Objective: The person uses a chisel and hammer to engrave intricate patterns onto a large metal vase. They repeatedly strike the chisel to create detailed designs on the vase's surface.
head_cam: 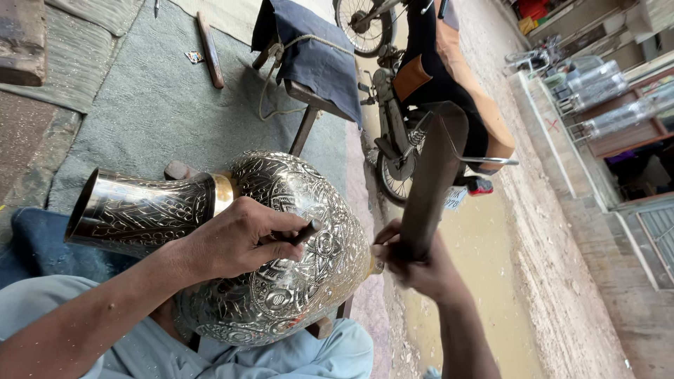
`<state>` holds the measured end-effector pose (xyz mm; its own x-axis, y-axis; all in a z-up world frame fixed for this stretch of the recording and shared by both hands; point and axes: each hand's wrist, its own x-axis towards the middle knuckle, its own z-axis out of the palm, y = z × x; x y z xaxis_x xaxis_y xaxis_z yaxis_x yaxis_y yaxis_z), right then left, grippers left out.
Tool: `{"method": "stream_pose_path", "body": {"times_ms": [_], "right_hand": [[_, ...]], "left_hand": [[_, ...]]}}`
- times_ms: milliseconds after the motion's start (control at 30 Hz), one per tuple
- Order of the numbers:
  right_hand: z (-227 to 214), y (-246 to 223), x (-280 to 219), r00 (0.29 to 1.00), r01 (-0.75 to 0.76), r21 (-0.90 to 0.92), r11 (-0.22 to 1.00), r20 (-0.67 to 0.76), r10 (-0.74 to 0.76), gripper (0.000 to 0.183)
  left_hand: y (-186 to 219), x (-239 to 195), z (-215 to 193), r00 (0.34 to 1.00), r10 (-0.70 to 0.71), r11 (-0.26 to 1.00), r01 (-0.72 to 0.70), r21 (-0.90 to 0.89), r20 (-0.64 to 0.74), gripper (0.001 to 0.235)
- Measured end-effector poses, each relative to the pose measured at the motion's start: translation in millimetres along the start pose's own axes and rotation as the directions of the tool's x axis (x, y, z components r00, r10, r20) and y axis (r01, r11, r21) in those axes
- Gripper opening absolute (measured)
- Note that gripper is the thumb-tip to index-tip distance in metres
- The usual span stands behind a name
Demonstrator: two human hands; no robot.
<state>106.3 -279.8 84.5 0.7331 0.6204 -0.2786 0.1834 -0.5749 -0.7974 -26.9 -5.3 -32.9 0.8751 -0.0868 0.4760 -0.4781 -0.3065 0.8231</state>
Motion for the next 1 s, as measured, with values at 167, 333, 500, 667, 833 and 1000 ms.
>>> {"method": "stream_pose_path", "body": {"times_ms": [167,333,500,667,833,1000], "right_hand": [[6.1,-3.3,9.5,0.978,0.170,-0.445,0.879,-0.030,-0.205,0.014],[5.9,-11.5,6.9,0.957,0.267,-0.489,0.830,0.036,-0.287,0.014],[10.1,-8.9,3.0,0.968,0.216,-0.301,0.929,-0.061,-0.245,0.010],[9.1,-9.1,4.6,0.960,0.233,-0.438,0.868,-0.041,-0.279,0.014],[11.3,-12.8,3.1,0.966,0.130,-0.747,0.652,-0.053,-0.253,0.015],[11.3,-14.2,1.8,0.960,0.096,-0.848,0.522,-0.059,-0.273,0.019]], "left_hand": [[-1.2,-1.4,3.8,0.986,0.156,0.987,-0.157,-0.016,-0.060,0.032],[-3.5,-5.2,2.2,0.995,0.086,0.994,-0.089,-0.057,-0.050,0.027],[-4.5,-6.6,2.2,0.995,0.074,0.997,-0.076,-0.034,-0.061,0.026],[-5.2,-11.9,7.0,0.984,0.140,0.986,-0.149,-0.075,-0.106,0.030],[-8.7,-15.9,5.3,0.991,0.101,0.990,-0.109,-0.090,-0.090,0.027],[-9.7,-17.3,9.1,0.991,0.092,0.991,-0.101,-0.088,-0.095,0.023]]}}
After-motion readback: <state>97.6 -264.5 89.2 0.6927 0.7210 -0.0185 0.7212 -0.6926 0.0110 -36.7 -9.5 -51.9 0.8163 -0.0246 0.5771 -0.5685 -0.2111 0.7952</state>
